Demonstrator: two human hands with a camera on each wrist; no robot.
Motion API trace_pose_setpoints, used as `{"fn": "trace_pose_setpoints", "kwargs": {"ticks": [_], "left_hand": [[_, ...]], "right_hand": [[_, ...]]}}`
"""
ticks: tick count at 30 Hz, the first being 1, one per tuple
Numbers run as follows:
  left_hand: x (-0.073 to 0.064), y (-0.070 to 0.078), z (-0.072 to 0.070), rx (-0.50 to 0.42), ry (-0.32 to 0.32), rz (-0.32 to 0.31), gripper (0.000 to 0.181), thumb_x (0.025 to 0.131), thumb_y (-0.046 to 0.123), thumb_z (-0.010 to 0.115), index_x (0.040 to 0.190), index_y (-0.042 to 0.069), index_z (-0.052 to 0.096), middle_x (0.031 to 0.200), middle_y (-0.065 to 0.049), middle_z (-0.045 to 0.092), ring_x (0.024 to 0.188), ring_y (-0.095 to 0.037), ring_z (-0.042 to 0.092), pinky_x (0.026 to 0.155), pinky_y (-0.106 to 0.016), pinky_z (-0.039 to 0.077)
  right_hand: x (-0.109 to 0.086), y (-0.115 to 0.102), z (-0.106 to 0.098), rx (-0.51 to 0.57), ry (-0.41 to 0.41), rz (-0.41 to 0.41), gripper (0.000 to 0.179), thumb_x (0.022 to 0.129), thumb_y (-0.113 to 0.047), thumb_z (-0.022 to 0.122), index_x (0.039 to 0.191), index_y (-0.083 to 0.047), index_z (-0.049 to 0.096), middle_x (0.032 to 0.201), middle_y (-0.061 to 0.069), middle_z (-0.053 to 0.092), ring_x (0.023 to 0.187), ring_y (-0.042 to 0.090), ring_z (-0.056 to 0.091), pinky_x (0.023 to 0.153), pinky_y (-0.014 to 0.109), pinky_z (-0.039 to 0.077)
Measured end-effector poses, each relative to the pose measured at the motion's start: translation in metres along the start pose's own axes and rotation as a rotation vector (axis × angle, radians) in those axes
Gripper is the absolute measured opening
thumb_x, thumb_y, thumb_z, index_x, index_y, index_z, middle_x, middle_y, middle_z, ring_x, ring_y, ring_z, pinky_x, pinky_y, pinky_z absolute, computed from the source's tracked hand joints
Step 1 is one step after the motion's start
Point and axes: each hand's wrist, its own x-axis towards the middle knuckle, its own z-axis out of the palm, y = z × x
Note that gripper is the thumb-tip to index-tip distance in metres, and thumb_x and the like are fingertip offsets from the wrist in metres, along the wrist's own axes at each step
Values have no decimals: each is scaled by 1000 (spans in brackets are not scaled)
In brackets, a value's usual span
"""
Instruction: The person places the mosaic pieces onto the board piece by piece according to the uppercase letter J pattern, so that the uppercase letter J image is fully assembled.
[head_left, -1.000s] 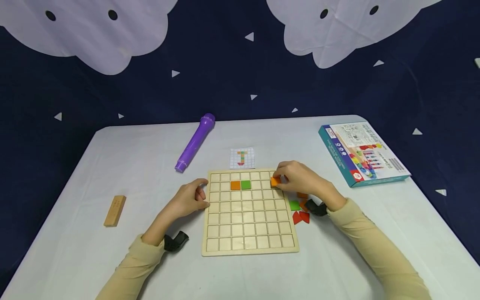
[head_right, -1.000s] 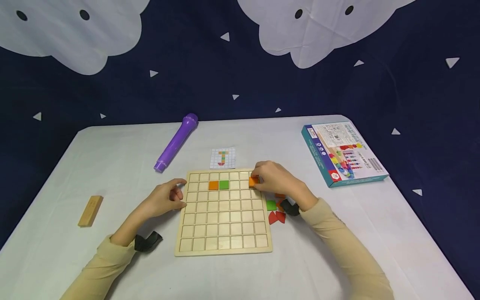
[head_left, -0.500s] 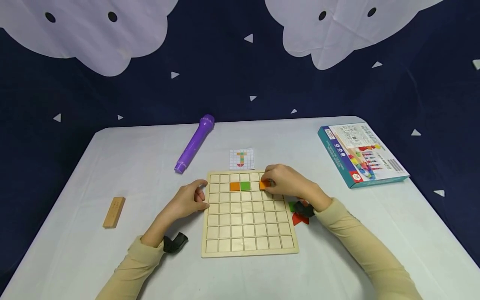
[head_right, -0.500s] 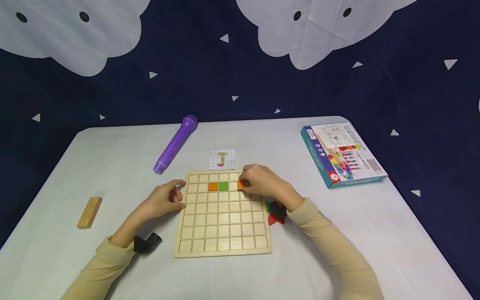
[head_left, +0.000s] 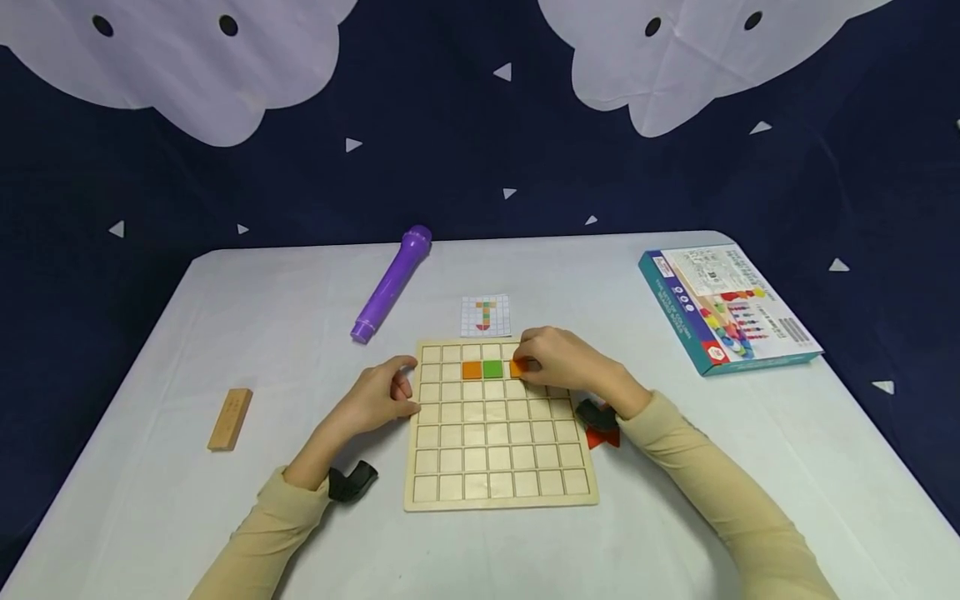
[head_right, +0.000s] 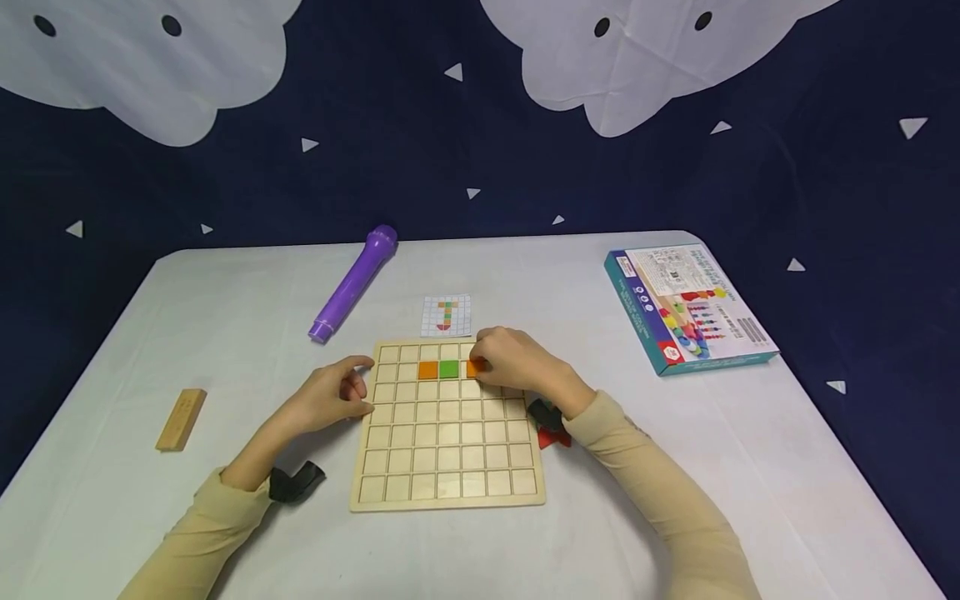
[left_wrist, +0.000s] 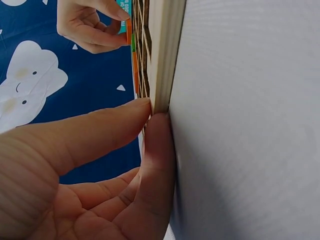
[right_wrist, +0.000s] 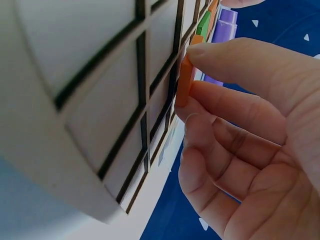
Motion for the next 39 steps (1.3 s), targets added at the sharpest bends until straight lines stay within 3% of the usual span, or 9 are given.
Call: {"fn": "trace_pose_setpoints", "kwargs": {"ticks": [27,39], "left_hand": [[2,2,1,2,-11,-2,64,75,2,72,130,-9,43,82,-10,59,67,-11,53,58,-21,42],[1,1,0,10,-5,-1,64,75,3,72,130,-9,44,82,-10,60,67,-11,53,59,-20,43]], "right_hand": [[6,-7,2,0,-17,18,16,82,-17,70,95,-9,73,88,2,65,72,8,52,64,22,45],[-10,0,-9,39,98,42,18,83,-16,69,98,-7,73,92,4,67,77,13,62,68,27,52]]}}
